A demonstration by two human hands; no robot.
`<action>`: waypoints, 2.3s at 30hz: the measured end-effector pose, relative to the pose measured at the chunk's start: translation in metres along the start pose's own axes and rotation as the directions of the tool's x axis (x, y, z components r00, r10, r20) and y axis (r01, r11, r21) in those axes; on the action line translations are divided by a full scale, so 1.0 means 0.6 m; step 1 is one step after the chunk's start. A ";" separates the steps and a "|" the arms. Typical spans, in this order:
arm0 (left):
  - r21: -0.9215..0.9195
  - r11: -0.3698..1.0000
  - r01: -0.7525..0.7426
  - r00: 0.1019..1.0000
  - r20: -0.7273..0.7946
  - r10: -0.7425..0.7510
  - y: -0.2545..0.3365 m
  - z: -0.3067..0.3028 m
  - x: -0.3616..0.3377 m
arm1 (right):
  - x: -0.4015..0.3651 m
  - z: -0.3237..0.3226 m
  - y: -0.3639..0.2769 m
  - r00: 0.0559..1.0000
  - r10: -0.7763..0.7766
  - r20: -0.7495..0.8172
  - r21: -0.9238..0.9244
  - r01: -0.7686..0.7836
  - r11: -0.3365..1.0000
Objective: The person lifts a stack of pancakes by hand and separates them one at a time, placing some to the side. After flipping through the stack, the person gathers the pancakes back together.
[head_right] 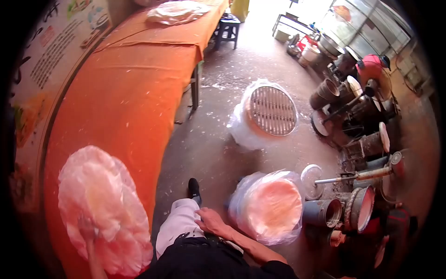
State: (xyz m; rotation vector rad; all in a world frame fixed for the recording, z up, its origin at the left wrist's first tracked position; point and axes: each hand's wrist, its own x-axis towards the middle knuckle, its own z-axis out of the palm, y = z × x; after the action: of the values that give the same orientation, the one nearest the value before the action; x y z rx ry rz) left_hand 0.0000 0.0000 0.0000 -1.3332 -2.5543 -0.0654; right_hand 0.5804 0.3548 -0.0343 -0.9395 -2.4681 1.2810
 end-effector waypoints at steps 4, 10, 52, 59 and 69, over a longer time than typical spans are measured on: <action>-0.207 0.959 0.194 0.972 -0.088 -0.216 0.189 -0.115 0.108 | 0.023 -0.112 0.027 0.993 0.079 -0.084 -0.071 -0.085 0.994; -0.189 0.964 -0.188 0.961 -0.239 0.141 0.442 -0.037 0.353 | 0.148 -0.218 0.059 0.979 0.114 -0.170 -0.139 -0.138 0.981; -0.911 0.381 0.157 0.974 0.208 0.094 1.279 0.134 1.303 | 0.747 -0.910 0.455 0.903 0.416 -0.109 -0.029 -0.421 0.907; -0.922 0.159 0.354 0.932 0.362 0.021 1.388 0.217 1.461 | 0.952 -1.029 0.518 0.820 0.571 -0.037 0.204 -0.553 0.808; -0.653 0.754 0.069 0.961 -0.160 -0.226 1.485 0.284 1.618 | 1.427 -1.252 0.560 0.924 0.353 0.145 0.827 -0.309 0.470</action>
State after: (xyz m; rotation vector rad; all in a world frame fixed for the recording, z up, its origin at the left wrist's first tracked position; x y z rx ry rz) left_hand 0.1586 1.3191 0.0057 -1.2031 -2.5092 -1.1603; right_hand 0.4019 1.5247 0.0628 -1.1201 -1.2623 2.2199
